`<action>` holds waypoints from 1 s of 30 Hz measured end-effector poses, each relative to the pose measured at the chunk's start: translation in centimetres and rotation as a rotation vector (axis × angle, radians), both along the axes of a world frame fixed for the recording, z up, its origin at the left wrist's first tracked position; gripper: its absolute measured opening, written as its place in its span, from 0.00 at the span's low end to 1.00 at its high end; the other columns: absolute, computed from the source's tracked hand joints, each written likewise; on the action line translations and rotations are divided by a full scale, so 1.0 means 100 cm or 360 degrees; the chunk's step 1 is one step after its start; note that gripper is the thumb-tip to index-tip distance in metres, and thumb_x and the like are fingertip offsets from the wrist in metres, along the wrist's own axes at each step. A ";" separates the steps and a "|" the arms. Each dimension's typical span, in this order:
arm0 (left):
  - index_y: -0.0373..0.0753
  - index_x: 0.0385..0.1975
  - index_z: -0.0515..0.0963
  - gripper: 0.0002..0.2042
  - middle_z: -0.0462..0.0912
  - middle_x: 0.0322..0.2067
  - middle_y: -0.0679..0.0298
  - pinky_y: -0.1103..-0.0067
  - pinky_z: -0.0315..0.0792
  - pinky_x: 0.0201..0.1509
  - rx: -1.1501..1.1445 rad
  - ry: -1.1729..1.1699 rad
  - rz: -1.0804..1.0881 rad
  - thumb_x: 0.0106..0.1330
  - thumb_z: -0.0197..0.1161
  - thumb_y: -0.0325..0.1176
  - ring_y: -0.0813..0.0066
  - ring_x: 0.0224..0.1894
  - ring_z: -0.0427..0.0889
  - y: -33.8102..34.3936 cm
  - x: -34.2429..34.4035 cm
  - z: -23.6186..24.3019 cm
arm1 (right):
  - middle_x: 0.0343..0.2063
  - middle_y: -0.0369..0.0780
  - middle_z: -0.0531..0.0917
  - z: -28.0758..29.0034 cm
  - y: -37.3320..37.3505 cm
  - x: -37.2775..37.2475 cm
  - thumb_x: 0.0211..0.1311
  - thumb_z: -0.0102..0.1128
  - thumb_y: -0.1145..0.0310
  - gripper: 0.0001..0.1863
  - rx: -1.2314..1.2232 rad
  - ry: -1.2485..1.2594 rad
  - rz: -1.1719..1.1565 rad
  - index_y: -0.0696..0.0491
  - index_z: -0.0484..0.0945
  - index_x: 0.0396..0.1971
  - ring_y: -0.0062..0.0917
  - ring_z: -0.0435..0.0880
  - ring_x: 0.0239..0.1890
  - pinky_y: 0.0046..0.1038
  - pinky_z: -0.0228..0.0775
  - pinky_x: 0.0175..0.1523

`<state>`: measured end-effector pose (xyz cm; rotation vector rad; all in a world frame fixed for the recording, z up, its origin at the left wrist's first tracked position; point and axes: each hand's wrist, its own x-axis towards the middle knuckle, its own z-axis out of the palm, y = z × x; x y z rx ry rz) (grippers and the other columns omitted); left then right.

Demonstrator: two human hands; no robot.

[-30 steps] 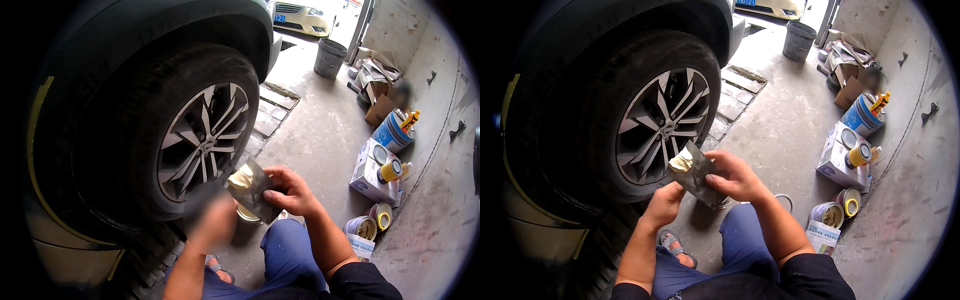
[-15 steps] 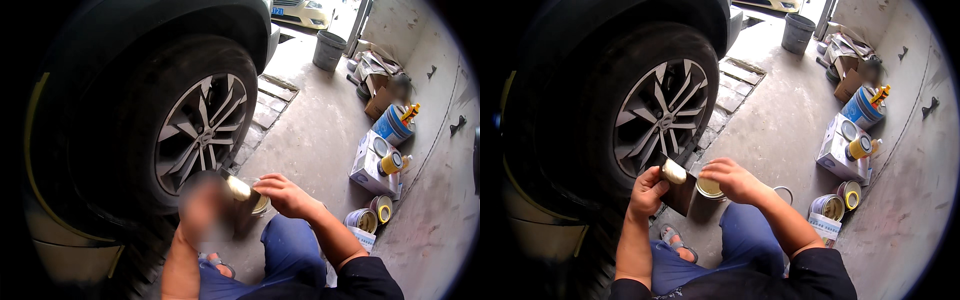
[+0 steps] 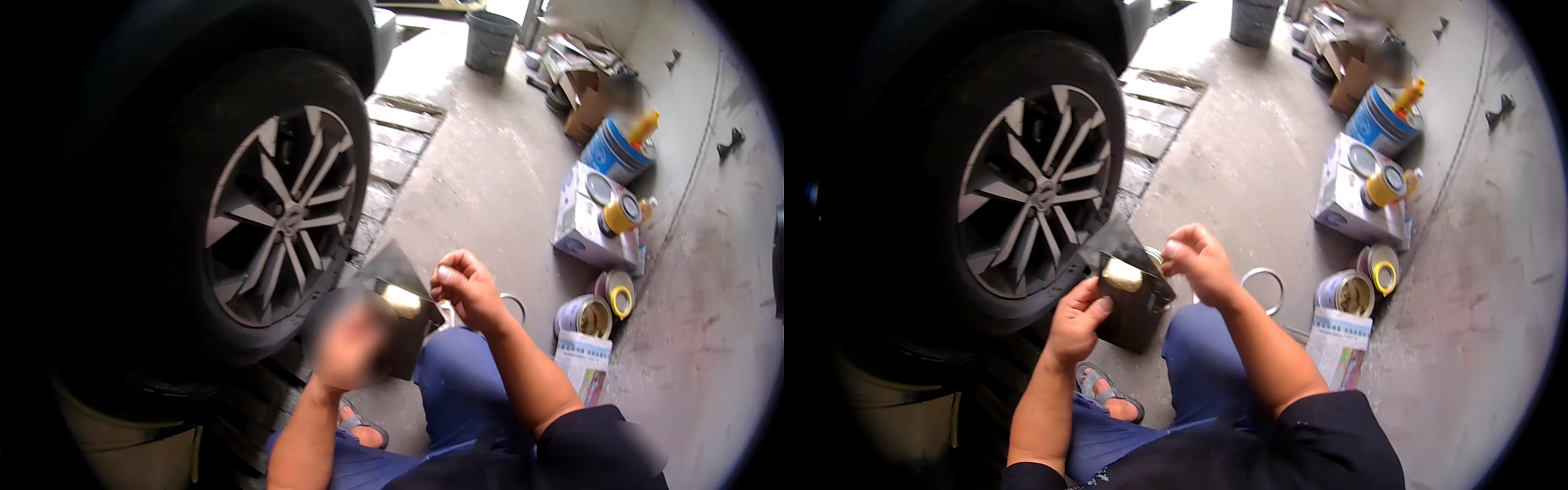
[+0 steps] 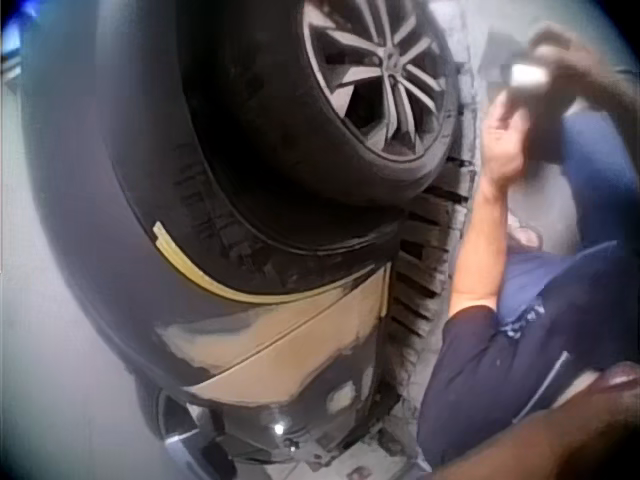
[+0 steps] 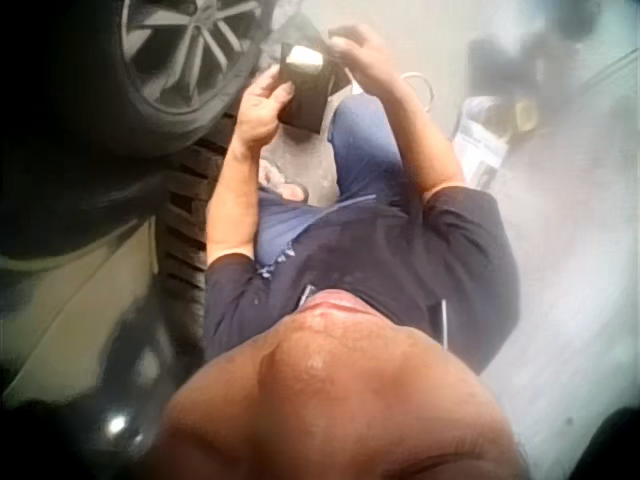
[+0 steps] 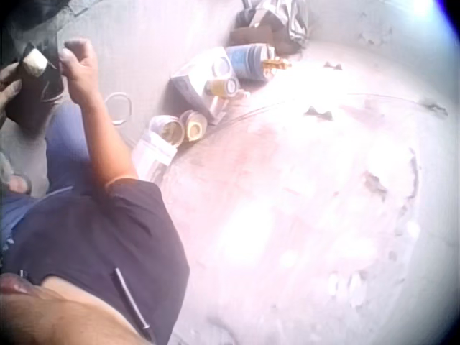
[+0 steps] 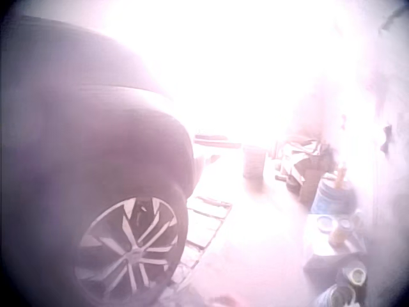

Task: The person applies body filler to a car's side panel using a putty knife and a smaller scraper, smoothing the surface. They repeatedly scoop filler from a can and spread it over the taped-off area.

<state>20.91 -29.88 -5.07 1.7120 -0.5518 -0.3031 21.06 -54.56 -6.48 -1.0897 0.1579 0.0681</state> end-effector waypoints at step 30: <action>0.32 0.58 0.66 0.18 0.77 0.51 0.57 0.72 0.72 0.57 -0.0491 0.0432 0.0824 0.69 0.53 0.26 0.68 0.51 0.78 0.085 -0.017 0.010 | 0.29 0.42 0.78 -0.238 -0.137 -0.082 0.53 0.61 0.70 0.14 -0.2287 0.0560 -0.0900 0.57 0.76 0.40 0.35 0.78 0.33 0.35 0.71 0.41</action>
